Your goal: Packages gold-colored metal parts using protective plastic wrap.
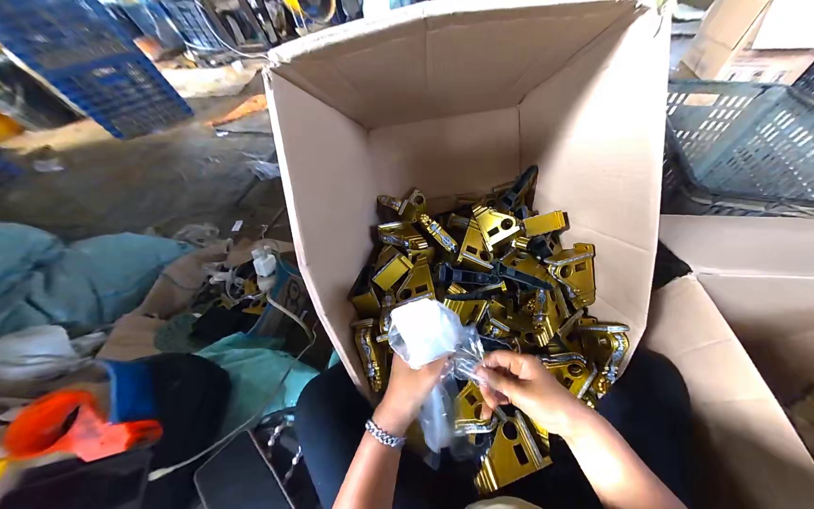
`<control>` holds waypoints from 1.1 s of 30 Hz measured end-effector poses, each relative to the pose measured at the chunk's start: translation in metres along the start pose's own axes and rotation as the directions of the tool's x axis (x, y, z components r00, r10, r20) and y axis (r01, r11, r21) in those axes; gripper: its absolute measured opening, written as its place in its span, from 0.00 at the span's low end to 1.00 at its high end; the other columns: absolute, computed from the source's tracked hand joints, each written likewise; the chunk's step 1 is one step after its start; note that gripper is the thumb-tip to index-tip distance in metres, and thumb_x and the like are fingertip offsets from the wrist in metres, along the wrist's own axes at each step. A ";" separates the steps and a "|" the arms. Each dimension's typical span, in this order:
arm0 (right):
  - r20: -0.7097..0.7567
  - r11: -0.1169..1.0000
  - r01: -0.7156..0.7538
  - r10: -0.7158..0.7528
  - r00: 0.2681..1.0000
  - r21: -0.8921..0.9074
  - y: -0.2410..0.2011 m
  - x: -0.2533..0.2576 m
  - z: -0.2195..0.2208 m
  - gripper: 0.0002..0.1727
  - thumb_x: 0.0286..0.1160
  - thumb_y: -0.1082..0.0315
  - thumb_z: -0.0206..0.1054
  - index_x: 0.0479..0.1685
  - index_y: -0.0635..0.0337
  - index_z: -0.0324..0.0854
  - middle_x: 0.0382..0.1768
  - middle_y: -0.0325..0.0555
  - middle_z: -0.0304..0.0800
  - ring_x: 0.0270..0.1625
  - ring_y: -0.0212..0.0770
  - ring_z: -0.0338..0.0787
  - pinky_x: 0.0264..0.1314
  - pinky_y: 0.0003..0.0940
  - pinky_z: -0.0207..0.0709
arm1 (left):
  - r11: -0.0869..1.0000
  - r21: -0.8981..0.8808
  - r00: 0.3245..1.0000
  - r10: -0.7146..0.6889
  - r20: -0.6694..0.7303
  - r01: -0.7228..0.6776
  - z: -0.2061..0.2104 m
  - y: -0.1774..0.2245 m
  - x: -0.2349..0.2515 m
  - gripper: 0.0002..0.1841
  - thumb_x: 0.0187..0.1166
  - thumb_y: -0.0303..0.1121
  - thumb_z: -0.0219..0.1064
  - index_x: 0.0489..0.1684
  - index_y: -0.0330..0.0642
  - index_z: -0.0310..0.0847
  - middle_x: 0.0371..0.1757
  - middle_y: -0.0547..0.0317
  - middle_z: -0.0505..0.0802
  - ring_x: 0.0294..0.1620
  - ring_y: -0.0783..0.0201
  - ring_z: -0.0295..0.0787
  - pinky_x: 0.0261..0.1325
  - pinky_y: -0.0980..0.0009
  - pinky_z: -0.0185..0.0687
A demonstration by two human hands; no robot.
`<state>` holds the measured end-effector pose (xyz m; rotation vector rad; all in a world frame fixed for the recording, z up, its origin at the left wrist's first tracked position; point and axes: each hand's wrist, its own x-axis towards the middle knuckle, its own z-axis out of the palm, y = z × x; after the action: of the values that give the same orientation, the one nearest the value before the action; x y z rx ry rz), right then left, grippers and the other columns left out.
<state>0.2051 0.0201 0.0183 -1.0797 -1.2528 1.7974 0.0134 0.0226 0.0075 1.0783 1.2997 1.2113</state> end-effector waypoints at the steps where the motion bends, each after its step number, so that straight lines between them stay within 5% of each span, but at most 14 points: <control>1: -0.012 1.000 -0.010 0.010 1.000 -0.001 0.000 0.000 -0.001 0.09 0.87 0.69 0.57 0.46 0.63 0.80 0.26 0.32 0.82 0.25 0.29 0.86 0.36 0.30 0.89 | 0.996 0.061 0.997 0.068 0.038 -0.070 -0.004 -0.001 -0.001 0.28 0.60 0.24 0.80 0.62 0.27 0.76 0.47 0.60 0.93 0.47 0.75 0.90 0.55 0.75 0.88; 5: -0.144 0.992 0.049 -0.033 0.989 0.112 0.001 0.007 0.002 0.13 0.88 0.70 0.52 0.33 0.55 0.77 0.17 0.30 0.81 0.14 0.26 0.79 0.20 0.24 0.80 | 0.963 0.068 0.930 0.231 0.286 -0.260 0.003 0.012 -0.007 0.35 0.52 0.25 0.86 0.63 0.25 0.76 0.54 0.60 0.94 0.58 0.76 0.89 0.68 0.74 0.84; 7: -0.010 0.991 0.092 -0.092 0.996 0.097 -0.003 0.002 -0.007 0.07 0.84 0.72 0.58 0.39 0.57 0.81 0.26 0.31 0.89 0.28 0.31 0.91 0.38 0.32 0.91 | 0.907 0.235 0.936 0.346 0.062 -0.350 -0.005 0.009 0.005 0.34 0.55 0.27 0.83 0.61 0.18 0.74 0.51 0.51 0.93 0.55 0.75 0.90 0.65 0.75 0.85; 9: 0.012 0.980 0.167 -0.169 0.986 0.105 -0.005 -0.003 -0.014 0.05 0.78 0.75 0.65 0.38 0.55 0.84 0.29 0.31 0.93 0.31 0.31 0.94 0.40 0.33 0.93 | 0.865 0.375 0.863 0.440 -0.249 -0.333 -0.020 0.003 0.028 0.32 0.57 0.25 0.80 0.59 0.10 0.74 0.48 0.35 0.92 0.50 0.60 0.92 0.61 0.63 0.85; 11: -0.145 0.967 0.246 -0.234 0.961 0.068 -0.013 0.001 -0.015 0.10 0.66 0.76 0.74 0.26 0.51 0.80 0.20 0.31 0.89 0.19 0.29 0.88 0.25 0.27 0.87 | 0.945 0.175 0.904 0.317 -0.289 -0.275 -0.023 0.013 0.029 0.27 0.61 0.28 0.80 0.58 0.23 0.77 0.43 0.54 0.92 0.42 0.68 0.91 0.52 0.70 0.89; 12: -0.188 0.969 0.247 -0.248 0.950 -0.027 -0.020 0.005 -0.012 0.14 0.61 0.76 0.78 0.23 0.52 0.76 0.18 0.32 0.86 0.15 0.27 0.84 0.20 0.25 0.83 | 0.977 0.009 0.965 0.214 -0.153 -0.215 -0.018 0.023 0.018 0.24 0.61 0.29 0.81 0.56 0.30 0.80 0.41 0.61 0.93 0.41 0.70 0.91 0.50 0.71 0.90; 15: 0.101 0.886 0.220 -0.196 0.975 -0.408 -0.037 0.012 -0.001 0.12 0.57 0.71 0.80 0.33 0.68 0.84 0.26 0.39 0.86 0.21 0.25 0.82 0.25 0.24 0.82 | 0.982 -0.189 0.950 0.075 0.303 -0.017 0.009 0.035 -0.013 0.19 0.53 0.22 0.84 0.43 0.42 0.86 0.34 0.69 0.94 0.36 0.73 0.91 0.46 0.73 0.90; 17: 0.225 0.856 0.221 -0.127 0.966 -0.466 -0.052 0.022 -0.002 0.15 0.57 0.66 0.84 0.31 0.66 0.84 0.22 0.36 0.84 0.18 0.24 0.81 0.23 0.22 0.80 | 0.984 -0.154 0.964 0.124 0.236 -0.089 0.002 0.026 -0.013 0.16 0.50 0.19 0.79 0.34 0.48 0.86 0.29 0.74 0.92 0.31 0.78 0.88 0.40 0.77 0.87; 19: 0.088 0.884 0.172 -0.148 0.985 -0.435 -0.058 0.034 -0.013 0.16 0.60 0.68 0.81 0.26 0.62 0.75 0.18 0.36 0.82 0.17 0.28 0.82 0.25 0.27 0.82 | 0.968 -0.008 0.968 0.252 -0.019 -0.252 -0.021 0.014 -0.007 0.20 0.52 0.21 0.82 0.44 0.36 0.83 0.37 0.68 0.93 0.41 0.75 0.91 0.52 0.74 0.89; 22: -0.071 0.782 0.061 -0.133 0.989 -0.620 -0.038 0.058 -0.036 0.29 0.58 0.62 0.86 0.55 0.70 0.80 0.46 0.54 0.89 0.45 0.45 0.91 0.51 0.42 0.86 | 0.962 0.079 0.914 0.274 -0.300 -0.263 -0.044 0.003 0.003 0.25 0.55 0.20 0.77 0.54 0.26 0.77 0.41 0.60 0.92 0.46 0.71 0.90 0.56 0.71 0.88; 24: -0.010 0.555 -0.028 0.034 0.999 -0.831 -0.018 0.073 -0.030 0.42 0.59 0.55 0.85 0.75 0.65 0.76 0.75 0.64 0.77 0.78 0.64 0.75 0.78 0.65 0.67 | 0.972 0.009 0.900 0.221 -0.377 -0.234 -0.044 0.007 0.006 0.24 0.59 0.19 0.76 0.57 0.27 0.76 0.42 0.59 0.93 0.46 0.70 0.91 0.54 0.72 0.89; 26: 0.008 0.424 -0.020 0.064 0.998 -0.905 0.004 0.078 -0.014 0.37 0.70 0.58 0.78 0.81 0.60 0.73 0.82 0.66 0.69 0.87 0.67 0.63 0.86 0.69 0.51 | 0.976 -0.032 0.893 0.185 -0.409 -0.217 -0.038 0.007 0.007 0.29 0.59 0.21 0.79 0.61 0.24 0.73 0.46 0.55 0.92 0.49 0.69 0.91 0.56 0.71 0.89; 29: -0.053 0.650 0.153 -0.286 0.957 -0.744 0.011 0.061 -0.018 0.35 0.63 0.62 0.82 0.73 0.68 0.80 0.62 0.60 0.89 0.67 0.52 0.87 0.76 0.49 0.76 | 0.971 -0.038 0.867 0.193 -0.459 -0.236 -0.031 0.001 0.015 0.40 0.56 0.24 0.83 0.70 0.22 0.66 0.55 0.48 0.89 0.56 0.66 0.89 0.64 0.69 0.87; 33: -0.171 0.945 0.322 -0.326 0.930 -0.051 0.002 0.019 -0.040 0.42 0.74 0.72 0.64 0.91 0.62 0.51 0.51 0.40 0.94 0.49 0.32 0.94 0.54 0.30 0.89 | 0.944 0.169 0.881 0.324 -0.344 -0.282 -0.027 -0.004 0.017 0.39 0.52 0.24 0.85 0.65 0.15 0.70 0.55 0.45 0.92 0.57 0.72 0.90 0.66 0.75 0.84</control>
<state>0.2331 0.0515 0.0044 -0.9563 -1.2614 1.4108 -0.0145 0.0367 0.0015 1.2090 1.5378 1.6540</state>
